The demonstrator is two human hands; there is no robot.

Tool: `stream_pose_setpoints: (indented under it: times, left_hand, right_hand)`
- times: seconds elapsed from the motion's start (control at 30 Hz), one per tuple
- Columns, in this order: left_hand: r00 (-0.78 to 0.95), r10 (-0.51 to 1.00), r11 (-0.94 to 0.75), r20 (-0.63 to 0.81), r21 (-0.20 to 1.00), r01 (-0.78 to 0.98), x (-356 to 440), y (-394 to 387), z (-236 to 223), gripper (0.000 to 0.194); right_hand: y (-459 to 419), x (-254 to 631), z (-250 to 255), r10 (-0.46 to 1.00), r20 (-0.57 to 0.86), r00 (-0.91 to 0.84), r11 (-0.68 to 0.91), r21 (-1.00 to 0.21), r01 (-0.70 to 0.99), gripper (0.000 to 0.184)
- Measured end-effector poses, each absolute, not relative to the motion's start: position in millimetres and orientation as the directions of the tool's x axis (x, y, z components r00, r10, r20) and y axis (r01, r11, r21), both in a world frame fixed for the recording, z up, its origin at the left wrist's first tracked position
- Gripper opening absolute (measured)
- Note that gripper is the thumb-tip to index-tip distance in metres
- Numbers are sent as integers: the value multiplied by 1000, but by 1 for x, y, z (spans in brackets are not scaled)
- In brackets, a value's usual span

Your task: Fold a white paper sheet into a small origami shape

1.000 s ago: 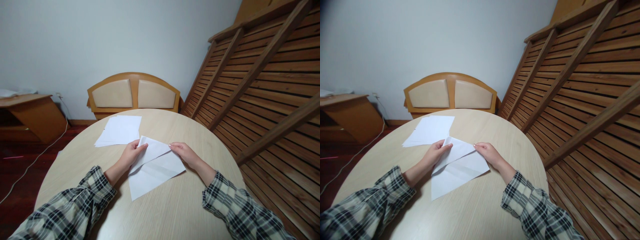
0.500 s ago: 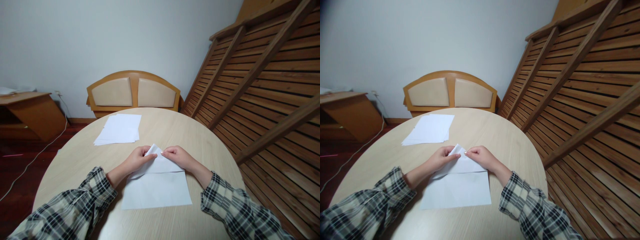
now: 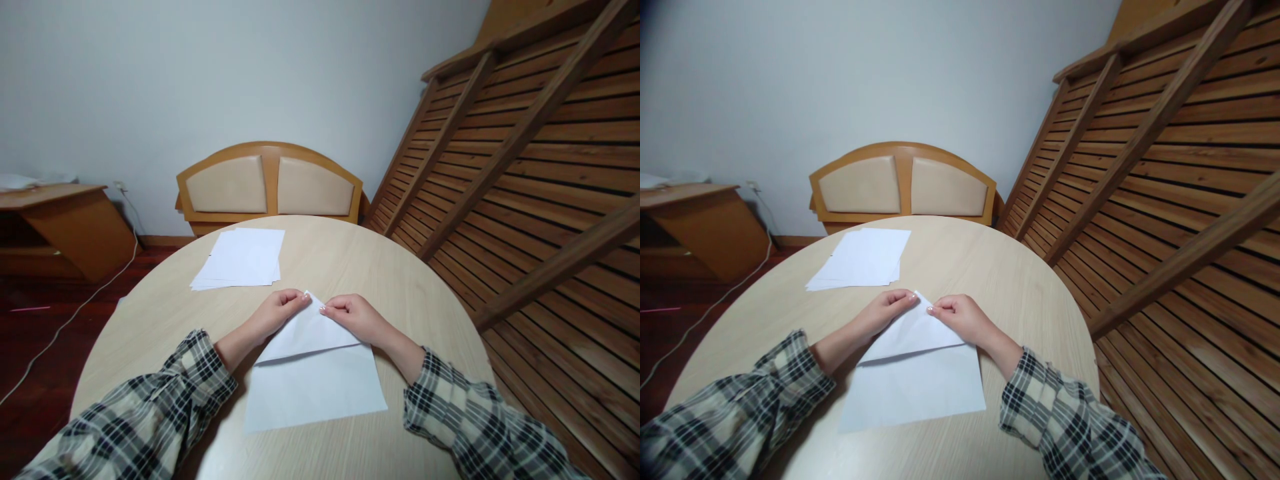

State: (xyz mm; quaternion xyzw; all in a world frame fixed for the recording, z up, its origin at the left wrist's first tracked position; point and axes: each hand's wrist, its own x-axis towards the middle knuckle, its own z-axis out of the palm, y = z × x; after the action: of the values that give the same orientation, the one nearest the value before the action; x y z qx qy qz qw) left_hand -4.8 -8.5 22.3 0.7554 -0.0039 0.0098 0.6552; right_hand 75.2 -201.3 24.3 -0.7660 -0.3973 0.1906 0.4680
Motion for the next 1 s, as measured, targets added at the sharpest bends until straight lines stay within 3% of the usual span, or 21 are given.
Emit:
stream_pose_setpoints:
  times: [0.37,0.67,1.0]
  left_hand:
    - [971,157,-216,182,965,-146,1,-5,22,22]
    - [960,205,-187,191,970,-153,-5,-10,32,20]
    - [972,211,-135,108,988,-80,-3,-12,33,23]
  right_hand:
    - [-199,67,31,788,132,601,-247,-826,506,35]
    - [-201,65,34,788,140,599,-253,-814,523,37]
    - [-200,64,37,780,133,612,-257,-823,506,37]
